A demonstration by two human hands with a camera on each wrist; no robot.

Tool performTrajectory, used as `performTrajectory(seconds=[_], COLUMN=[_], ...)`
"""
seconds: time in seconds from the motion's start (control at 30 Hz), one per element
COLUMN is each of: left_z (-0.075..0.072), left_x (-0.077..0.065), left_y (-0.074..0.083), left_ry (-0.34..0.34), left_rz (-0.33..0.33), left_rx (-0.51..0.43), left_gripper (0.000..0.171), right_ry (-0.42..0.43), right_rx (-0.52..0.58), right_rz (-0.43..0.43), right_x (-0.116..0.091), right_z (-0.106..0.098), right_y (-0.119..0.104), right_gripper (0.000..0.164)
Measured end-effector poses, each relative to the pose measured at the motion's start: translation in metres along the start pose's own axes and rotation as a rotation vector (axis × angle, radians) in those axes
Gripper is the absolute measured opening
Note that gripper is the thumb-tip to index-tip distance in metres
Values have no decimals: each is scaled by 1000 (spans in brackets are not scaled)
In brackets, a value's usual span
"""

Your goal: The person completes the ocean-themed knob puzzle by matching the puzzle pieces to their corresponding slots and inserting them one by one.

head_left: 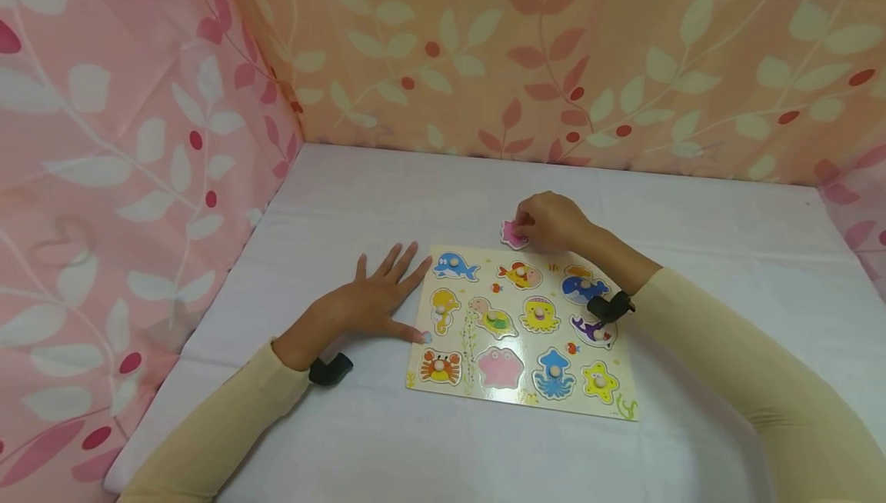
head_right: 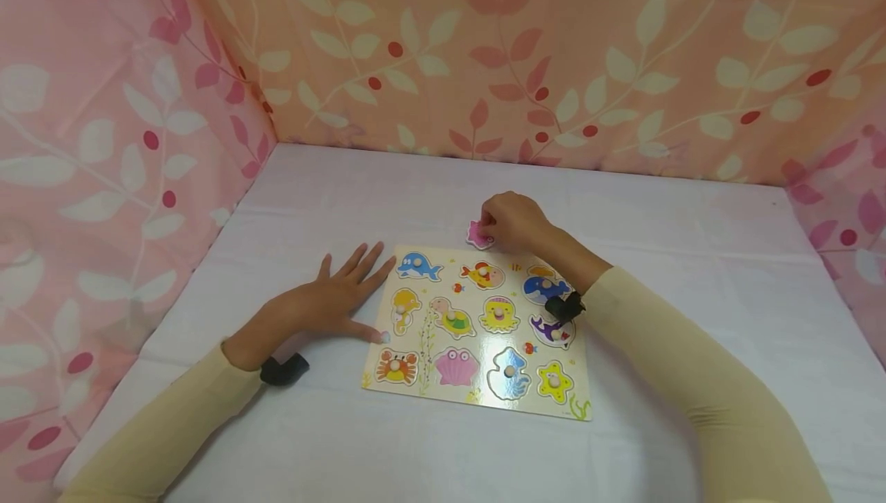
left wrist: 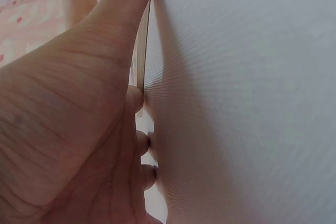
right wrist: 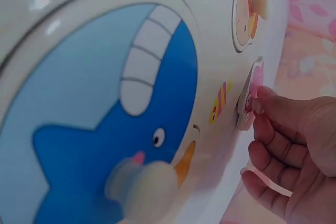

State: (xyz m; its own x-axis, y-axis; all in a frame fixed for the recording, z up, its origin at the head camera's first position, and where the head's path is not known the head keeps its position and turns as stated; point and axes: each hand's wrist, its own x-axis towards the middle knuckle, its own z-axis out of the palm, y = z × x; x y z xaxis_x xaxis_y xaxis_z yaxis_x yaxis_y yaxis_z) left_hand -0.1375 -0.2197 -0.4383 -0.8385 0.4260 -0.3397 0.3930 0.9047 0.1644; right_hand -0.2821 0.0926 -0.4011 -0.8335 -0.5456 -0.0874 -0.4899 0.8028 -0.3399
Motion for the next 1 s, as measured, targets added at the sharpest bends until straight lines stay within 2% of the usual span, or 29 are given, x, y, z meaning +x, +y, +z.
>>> performTrajectory(seconds=[0.27,0.4,0.6,0.8,1.0], left_z=[0,0,-1,-1,-1], left_x=[0,0,0,-1,-1], left_y=[0,0,1,1,1], left_ry=[13,14,9,10,12], left_rz=[12,8,-2,0,4], left_rx=[-10,-10,-19,-23,-24], left_gripper=[129,129,129,129,129], right_ry=[-38,28,148,235,236], right_rx=[-16,-42,-7,13,47], right_rz=[-60,6,128,103,102], right_x=[4,1,-7,-11,-11], right_z=[2,4,11,17,16], right_y=[1,-1,-3,-5,-7], right_gripper=[11,16,26,26,25])
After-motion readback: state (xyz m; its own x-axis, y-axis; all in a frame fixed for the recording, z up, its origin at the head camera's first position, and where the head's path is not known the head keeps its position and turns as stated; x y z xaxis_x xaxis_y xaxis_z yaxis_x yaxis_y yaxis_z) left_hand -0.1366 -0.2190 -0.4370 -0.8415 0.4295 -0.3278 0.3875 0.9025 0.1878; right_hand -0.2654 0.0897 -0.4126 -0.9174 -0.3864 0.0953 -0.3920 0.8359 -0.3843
